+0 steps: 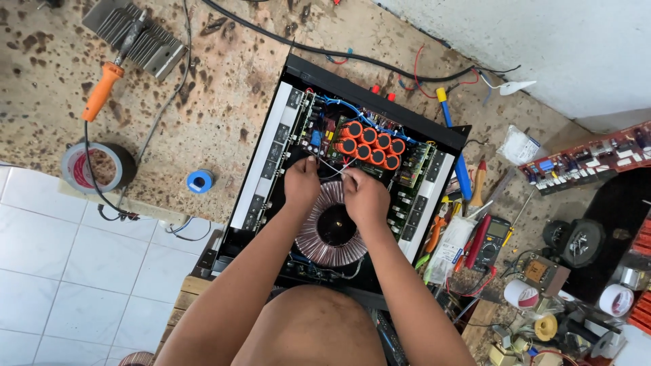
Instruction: The person works on an open electronic device, connecting wires to a circuit board and arranging components inside the chassis. They use pliers to strip and cut wires, then insert and secure them into the board while organizing the internal layout.
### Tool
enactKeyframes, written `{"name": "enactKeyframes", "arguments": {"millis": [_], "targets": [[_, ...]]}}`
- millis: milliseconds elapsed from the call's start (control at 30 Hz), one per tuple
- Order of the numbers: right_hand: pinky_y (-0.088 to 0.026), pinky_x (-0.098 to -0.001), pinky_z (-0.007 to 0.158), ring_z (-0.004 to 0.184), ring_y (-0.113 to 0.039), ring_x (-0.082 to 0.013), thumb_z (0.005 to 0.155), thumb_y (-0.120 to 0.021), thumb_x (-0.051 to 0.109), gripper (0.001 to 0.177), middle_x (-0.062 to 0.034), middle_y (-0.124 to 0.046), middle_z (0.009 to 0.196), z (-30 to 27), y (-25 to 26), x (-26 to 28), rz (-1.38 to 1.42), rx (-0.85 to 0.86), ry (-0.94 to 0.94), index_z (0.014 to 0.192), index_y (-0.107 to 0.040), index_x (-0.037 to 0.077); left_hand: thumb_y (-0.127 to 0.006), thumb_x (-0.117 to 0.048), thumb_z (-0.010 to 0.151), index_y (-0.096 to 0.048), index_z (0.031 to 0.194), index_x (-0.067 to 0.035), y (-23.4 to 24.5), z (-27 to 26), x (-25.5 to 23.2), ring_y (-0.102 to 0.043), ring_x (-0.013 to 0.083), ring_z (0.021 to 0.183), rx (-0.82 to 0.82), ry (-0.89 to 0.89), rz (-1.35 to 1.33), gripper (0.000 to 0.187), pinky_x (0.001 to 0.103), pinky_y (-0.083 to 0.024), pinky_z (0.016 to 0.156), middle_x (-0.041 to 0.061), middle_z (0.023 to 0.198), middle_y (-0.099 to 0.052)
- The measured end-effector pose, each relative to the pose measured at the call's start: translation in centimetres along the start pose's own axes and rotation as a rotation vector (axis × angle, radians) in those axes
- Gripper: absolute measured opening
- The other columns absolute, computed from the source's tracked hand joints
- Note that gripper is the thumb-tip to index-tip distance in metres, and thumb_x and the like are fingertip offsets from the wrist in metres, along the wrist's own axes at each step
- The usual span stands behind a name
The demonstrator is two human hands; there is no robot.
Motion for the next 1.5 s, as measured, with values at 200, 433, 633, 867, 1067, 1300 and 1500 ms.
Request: {"name": "enactKeyframes", "arguments": {"millis": [200, 433, 633, 867, 1067, 1300, 1500], "targets": [[-0.058, -0.0529, 0.075, 0.085, -0.073, -0.0405, 0.097, -0.065, 0.033, 0.023, -0.0130, -0.076, 0.088, 1.7, -1.9, -1.5, -0.016, -0.127, 0.186, 0.115, -0.075, 0.024, -0.063, -0.020, 0.102, -0.077, 0.105, -0.006, 0.3, -2.2, -3.5, -0.061, 0.0095, 0.063, -0.083, 0.042, -0.260, 0.020, 0.024, -0.052, 0.061, 0.005, 0.086, -0.074], [-0.058, -0.0466, 0.064, 0.078, -0.070, -0.0355, 0.093, -0.066, 0.021, 0.025, -0.0074, -0.065, 0.082, 1.8, -1.8, -2.7, -0.171, -0.302, 0.534, 0.116, -0.075, 0.025, -0.069, -0.021, 0.098, -0.077, 0.097, -0.007, -0.3, -1.8, -3.4, -0.059, 0.0099, 0.059, -0.142, 0.001, -0.366, 0.016, 0.023, -0.049, 0.057, 0.005, 0.080, -0.072], [-0.057, -0.0484, 0.078, 0.088, -0.071, -0.0351, 0.101, -0.055, 0.038, 0.026, -0.0071, -0.070, 0.081, 3.0, -2.2, -1.4, -0.103, 0.004, 0.216, 0.110, -0.077, 0.026, -0.067, -0.016, 0.096, -0.076, 0.096, -0.009, -0.2, -3.1, -4.3, -0.066, 0.0100, 0.054, -0.251, -0.040, -0.269, 0.012, 0.025, -0.054, 0.057, 0.002, 0.078, -0.076], [-0.056, -0.0483, 0.082, 0.091, -0.071, -0.0376, 0.099, -0.052, 0.032, 0.029, -0.0115, -0.074, 0.083, 3.4, -1.0, 0.4, -0.108, 0.143, 0.158, 0.106, -0.079, 0.022, -0.059, -0.004, 0.100, -0.066, 0.116, -0.002, 0.3, -3.3, -4.5, -0.062, 0.0094, 0.059, -0.170, -0.120, -0.281, 0.018, 0.024, -0.052, 0.061, 0.007, 0.091, -0.076], [-0.055, -0.0521, 0.089, 0.102, -0.070, -0.0425, 0.098, -0.051, 0.029, 0.031, -0.0175, -0.076, 0.095, 4.0, 0.7, 1.9, -0.103, 0.263, 0.170, 0.111, -0.078, 0.019, -0.054, -0.007, 0.103, -0.073, 0.121, -0.002, 0.4, -1.7, -3.7, -0.063, 0.0090, 0.063, -0.041, 0.016, -0.293, 0.027, 0.022, -0.051, 0.062, 0.007, 0.092, -0.078], [-0.056, -0.0488, 0.081, 0.091, -0.072, -0.0419, 0.099, -0.053, 0.025, 0.031, -0.0191, -0.076, 0.092, 4.8, 1.4, 1.0, 0.157, 0.354, 0.195, 0.112, -0.078, 0.010, -0.059, -0.020, 0.103, -0.074, 0.115, -0.005, 0.3, -0.7, -3.2, -0.065, 0.0100, 0.065, -0.005, 0.156, -0.362, 0.024, 0.021, -0.051, 0.064, 0.004, 0.089, -0.076], [-0.056, -0.0457, 0.069, 0.077, -0.072, -0.0370, 0.101, -0.056, 0.028, 0.031, -0.0104, -0.071, 0.078, 4.0, 0.7, 0.4, 0.019, 0.175, 0.265, 0.113, -0.076, 0.008, -0.070, -0.013, 0.095, -0.075, 0.101, -0.008, -0.1, -1.3, -3.2, -0.065, 0.0106, 0.058, -0.104, 0.078, -0.435, 0.009, 0.020, -0.052, 0.062, 0.006, 0.084, -0.076]]}}
Point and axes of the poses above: each hand's wrist, its own z-axis towards the middle knuckle, its own y-axis out of the back of the hand, x = y × z, the point moved 1 cm from there along z, towards the middle knuckle
